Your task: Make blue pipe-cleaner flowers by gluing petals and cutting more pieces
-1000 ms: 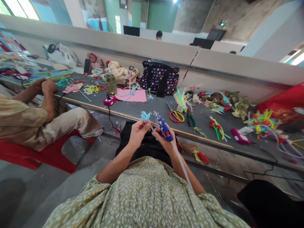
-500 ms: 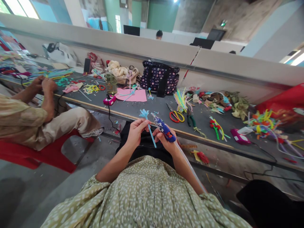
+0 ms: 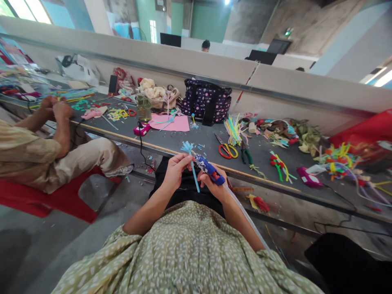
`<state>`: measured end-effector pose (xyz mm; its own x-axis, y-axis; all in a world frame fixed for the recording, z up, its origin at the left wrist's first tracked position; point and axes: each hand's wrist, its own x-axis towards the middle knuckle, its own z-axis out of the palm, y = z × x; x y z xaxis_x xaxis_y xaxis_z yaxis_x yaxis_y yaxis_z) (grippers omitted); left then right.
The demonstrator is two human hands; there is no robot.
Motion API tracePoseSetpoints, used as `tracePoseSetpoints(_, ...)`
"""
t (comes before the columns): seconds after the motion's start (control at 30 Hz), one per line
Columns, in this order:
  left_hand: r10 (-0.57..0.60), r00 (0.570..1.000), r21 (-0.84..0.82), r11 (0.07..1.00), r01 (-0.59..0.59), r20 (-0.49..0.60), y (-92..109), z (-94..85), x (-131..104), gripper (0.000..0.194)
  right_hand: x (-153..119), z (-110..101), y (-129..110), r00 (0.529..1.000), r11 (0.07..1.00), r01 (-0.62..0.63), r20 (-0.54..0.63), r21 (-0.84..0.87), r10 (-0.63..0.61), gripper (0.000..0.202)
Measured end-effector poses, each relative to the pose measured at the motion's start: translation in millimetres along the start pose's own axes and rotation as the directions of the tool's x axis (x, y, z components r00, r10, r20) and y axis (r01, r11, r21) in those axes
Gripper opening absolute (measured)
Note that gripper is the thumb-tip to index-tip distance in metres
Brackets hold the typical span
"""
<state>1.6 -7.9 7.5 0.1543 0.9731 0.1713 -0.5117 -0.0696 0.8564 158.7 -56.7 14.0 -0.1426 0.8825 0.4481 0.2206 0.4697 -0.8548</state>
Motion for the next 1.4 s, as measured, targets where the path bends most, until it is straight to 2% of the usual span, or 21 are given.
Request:
tracePoseSetpoints(0.3,-0.009,1.0,0.006,1.0,0.009,0.017,0,0.0,-1,0.018,-1,1,3,1.0,0.999,-0.002,0.01,0.033,0.001,0.03)
tracePoseSetpoints(0.7,0.014,0.998,0.05,0.999,-0.011,-0.061,-2,0.2,-1,0.021,-3,-1,9,1.0,0.999,0.001,0.024,0.041,-0.002,0.028)
tracePoseSetpoints(1.2,0.015,0.999,0.047,0.999,-0.012,-0.048,-3,-1.6,-1,0.02,-4,-1,9,1.0,1.0,-0.011,0.02,0.028,0.011,0.024)
tracePoseSetpoints(1.3,0.035,0.998,0.071,0.997,-0.031,-0.047,-3,-1.5,-1,0.02,-4,-1,8,1.0,0.999,-0.021,0.018,0.025,0.02,0.026)
tracePoseSetpoints(1.4,0.107,0.993,0.137,0.986,-0.1,-0.049,-3,-0.8,-1,0.021,-4,-1,6,1.0,0.999,-0.005,0.014,0.039,0.004,0.026)
